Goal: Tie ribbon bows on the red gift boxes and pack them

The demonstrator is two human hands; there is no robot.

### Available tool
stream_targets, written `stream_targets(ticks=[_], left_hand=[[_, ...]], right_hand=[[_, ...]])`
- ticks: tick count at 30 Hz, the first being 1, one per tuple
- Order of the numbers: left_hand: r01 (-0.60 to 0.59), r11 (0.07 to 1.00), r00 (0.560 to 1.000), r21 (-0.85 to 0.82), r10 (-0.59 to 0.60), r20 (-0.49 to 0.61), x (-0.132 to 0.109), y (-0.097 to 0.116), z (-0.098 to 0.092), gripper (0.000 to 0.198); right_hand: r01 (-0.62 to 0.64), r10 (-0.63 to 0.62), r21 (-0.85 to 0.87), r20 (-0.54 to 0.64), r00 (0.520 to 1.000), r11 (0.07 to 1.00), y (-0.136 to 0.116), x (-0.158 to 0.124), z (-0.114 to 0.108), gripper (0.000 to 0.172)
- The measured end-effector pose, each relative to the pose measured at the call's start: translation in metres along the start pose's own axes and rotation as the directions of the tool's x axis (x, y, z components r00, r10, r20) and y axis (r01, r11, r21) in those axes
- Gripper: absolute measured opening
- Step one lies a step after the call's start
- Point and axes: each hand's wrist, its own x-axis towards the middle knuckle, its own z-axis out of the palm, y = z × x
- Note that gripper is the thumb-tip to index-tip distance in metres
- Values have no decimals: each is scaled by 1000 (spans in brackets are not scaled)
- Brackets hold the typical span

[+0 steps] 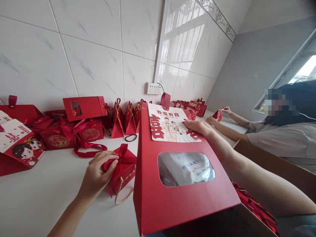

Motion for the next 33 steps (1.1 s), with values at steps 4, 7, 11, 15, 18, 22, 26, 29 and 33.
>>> stream_targets(ticks=[4,7,11,15,18,22,26,29,33], left_hand=[[14,1000,1000,-7,-14,7,1,1,0,33],[10,1000,1000,-11,-10,17,1,0,1,34],[9,1000,1000,1,-9,19,0,-2,1,35],[3,1000,1000,2,-3,19,-1,-2,2,34],[-7,1000,1000,12,7,11,-1,-2,1,33],[-28,999,1000,27,28,-7,-1,-3,0,31],[-41,998,999,41,41,5,0,0,0,30],[-44,998,999,45,44,9,0,0,0,29],[-29,999,1000,34,29,8,-1,-1,0,29]], right_hand=[[-25,29,60,-75,997,998,1,1,0,19],[16,-9,68,-101,995,998,2,1,-2,16],[54,-53,18,-62,997,998,2,0,-3,17],[112,-112,24,-19,994,993,3,1,-6,23],[147,-146,28,-17,989,989,5,3,-9,21],[159,-159,-4,-39,987,987,5,1,-10,21],[132,-137,-58,-86,987,990,3,-2,-10,24],[126,-137,-98,-120,983,987,3,-2,-12,30],[149,-163,-112,-125,979,982,4,-2,-13,35]])
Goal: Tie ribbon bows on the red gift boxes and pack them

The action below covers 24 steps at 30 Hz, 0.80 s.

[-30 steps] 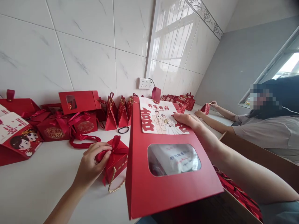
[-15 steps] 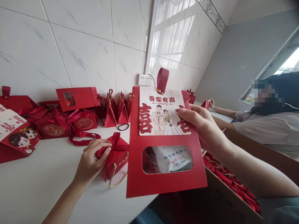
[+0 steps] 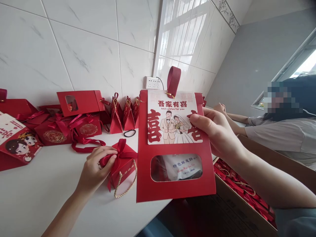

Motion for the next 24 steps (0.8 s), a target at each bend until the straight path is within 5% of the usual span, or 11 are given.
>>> stream_targets(ticks=[13,17,20,21,22,24], left_hand=[[19,1000,1000,-25,-19,-8,1,-2,1,31],[-13,1000,1000,-21,12,-12,-1,-4,2,25],[-40,999,999,-21,40,-13,-3,-4,3,24],[-49,999,999,-21,49,-13,-3,-4,3,24],[-57,998,998,-19,56,-14,-4,-3,4,24],[-64,998,998,-11,64,-20,-4,-3,4,24]], right_hand=[[23,-23,-24,3,1000,999,-2,-5,2,29],[148,-162,-123,-114,980,981,-1,7,-17,25],[285,-373,-271,-374,849,920,5,31,-55,10],[296,-451,-356,-516,728,886,10,40,-72,8],[197,-437,-430,-580,688,881,15,49,-90,8],[-62,-460,-573,-713,529,817,30,62,-126,19]])
